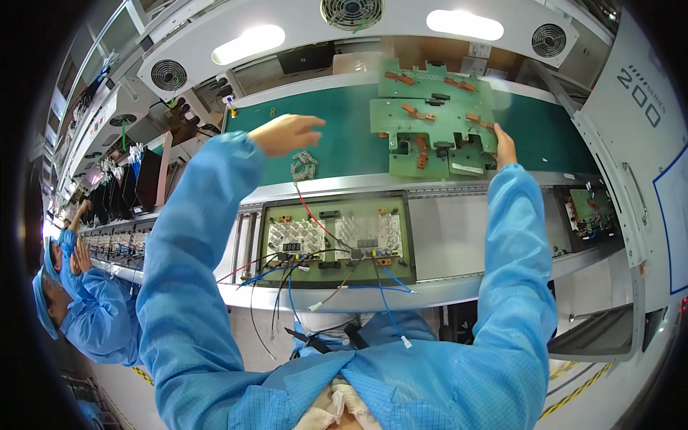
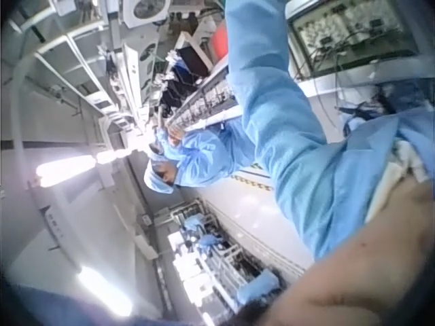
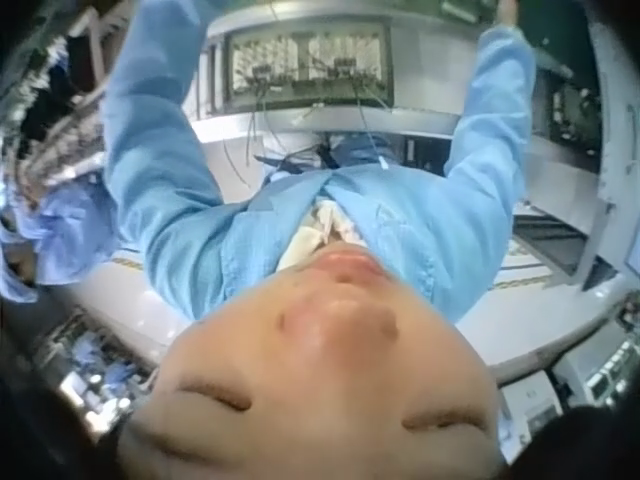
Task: The person assembles electronic components and connects wires on a circuit board by hand, attaching connectors to the chassis.
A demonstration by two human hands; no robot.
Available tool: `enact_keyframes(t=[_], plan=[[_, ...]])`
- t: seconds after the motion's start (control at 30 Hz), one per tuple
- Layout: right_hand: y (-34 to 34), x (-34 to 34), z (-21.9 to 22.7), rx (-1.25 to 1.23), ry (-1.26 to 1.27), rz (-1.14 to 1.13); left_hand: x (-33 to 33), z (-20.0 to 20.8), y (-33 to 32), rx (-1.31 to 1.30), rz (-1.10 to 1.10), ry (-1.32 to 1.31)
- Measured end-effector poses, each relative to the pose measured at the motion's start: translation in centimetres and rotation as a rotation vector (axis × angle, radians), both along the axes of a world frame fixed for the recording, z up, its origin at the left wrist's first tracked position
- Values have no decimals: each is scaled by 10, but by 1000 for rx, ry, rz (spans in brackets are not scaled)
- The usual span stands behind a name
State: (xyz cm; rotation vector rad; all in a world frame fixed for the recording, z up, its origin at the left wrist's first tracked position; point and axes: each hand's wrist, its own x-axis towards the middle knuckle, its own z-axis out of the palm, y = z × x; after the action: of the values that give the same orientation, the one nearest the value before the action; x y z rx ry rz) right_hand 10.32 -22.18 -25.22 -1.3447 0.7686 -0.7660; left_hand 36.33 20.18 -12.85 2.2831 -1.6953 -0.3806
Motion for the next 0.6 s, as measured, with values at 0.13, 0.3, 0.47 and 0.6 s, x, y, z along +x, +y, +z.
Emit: enact_keyframes(t=[0.13, 0.3, 0.47, 0.6], plan=[[-3, -16, -24, -131, -155, -87, 4, -27, -101, 238, 193, 282], [34, 21, -44, -372, -170, -164, 35, -67, -119, 200, 302, 547], [56, 16, -38, -318, -162, -209, 38, -74, -126, 150, 393, 523], [81, 26, -27, -269, -196, -272, 51, -81, -116, 76, 466, 600]])
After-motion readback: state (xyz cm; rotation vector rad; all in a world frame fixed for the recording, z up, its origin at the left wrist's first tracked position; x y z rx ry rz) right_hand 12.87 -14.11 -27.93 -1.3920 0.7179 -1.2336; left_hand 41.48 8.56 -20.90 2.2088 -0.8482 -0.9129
